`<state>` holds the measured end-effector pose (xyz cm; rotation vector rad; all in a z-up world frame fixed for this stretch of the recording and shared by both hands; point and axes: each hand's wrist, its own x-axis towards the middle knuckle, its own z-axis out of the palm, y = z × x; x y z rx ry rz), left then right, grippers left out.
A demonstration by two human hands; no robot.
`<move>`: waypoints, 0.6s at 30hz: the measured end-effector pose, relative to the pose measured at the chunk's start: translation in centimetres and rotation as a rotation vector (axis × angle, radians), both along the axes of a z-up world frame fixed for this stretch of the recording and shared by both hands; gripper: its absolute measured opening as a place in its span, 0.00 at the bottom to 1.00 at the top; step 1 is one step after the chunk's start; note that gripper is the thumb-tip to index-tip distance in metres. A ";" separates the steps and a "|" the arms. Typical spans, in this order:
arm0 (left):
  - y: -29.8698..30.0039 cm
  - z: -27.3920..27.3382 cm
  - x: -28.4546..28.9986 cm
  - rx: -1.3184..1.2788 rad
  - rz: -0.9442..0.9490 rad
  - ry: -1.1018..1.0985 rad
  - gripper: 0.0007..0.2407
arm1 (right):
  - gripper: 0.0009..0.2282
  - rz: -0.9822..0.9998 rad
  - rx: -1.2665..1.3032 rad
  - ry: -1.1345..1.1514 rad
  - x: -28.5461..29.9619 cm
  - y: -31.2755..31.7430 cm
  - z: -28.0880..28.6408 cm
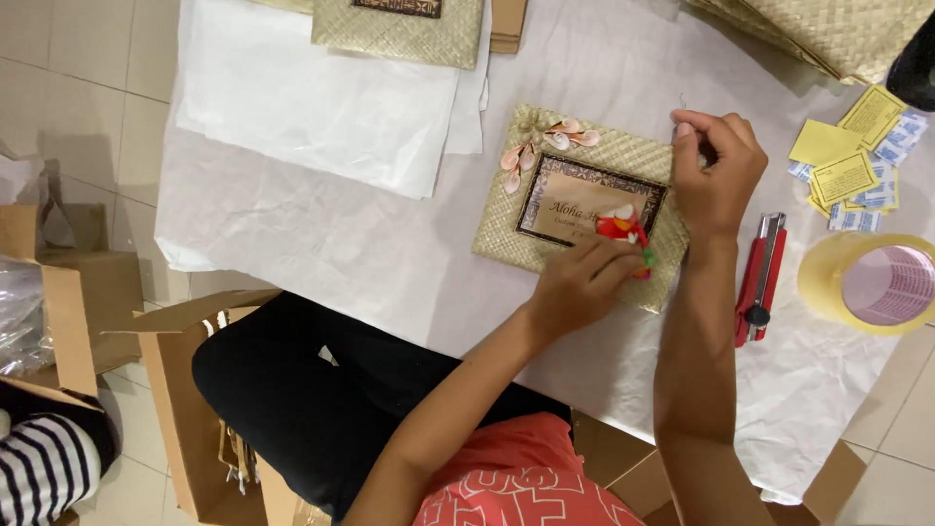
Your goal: Decorating woven photo frames by manually attaching artificial flowers and ribbons.
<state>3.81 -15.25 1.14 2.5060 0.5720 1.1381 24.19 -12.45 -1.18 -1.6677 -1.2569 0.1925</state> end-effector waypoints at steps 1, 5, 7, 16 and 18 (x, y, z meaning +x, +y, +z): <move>-0.3 0.3 0.0 -0.043 -0.055 -0.018 0.04 | 0.08 -0.008 0.002 -0.021 -0.1 0.0 -0.1; -1.2 0.3 -0.2 -0.002 -0.106 0.066 0.04 | 0.07 -0.002 0.020 -0.107 0.2 0.0 -0.4; -1.3 0.2 -1.0 -0.027 -0.154 0.001 0.03 | 0.06 0.039 0.015 -0.092 0.2 0.0 -0.4; -0.5 0.7 -4.0 -0.143 -0.139 -0.027 0.04 | 0.06 0.069 -0.003 -0.094 0.4 -0.1 0.0; -0.4 0.2 -4.0 -0.177 -0.145 -0.022 0.04 | 0.07 0.051 -0.029 -0.104 0.4 0.0 -0.1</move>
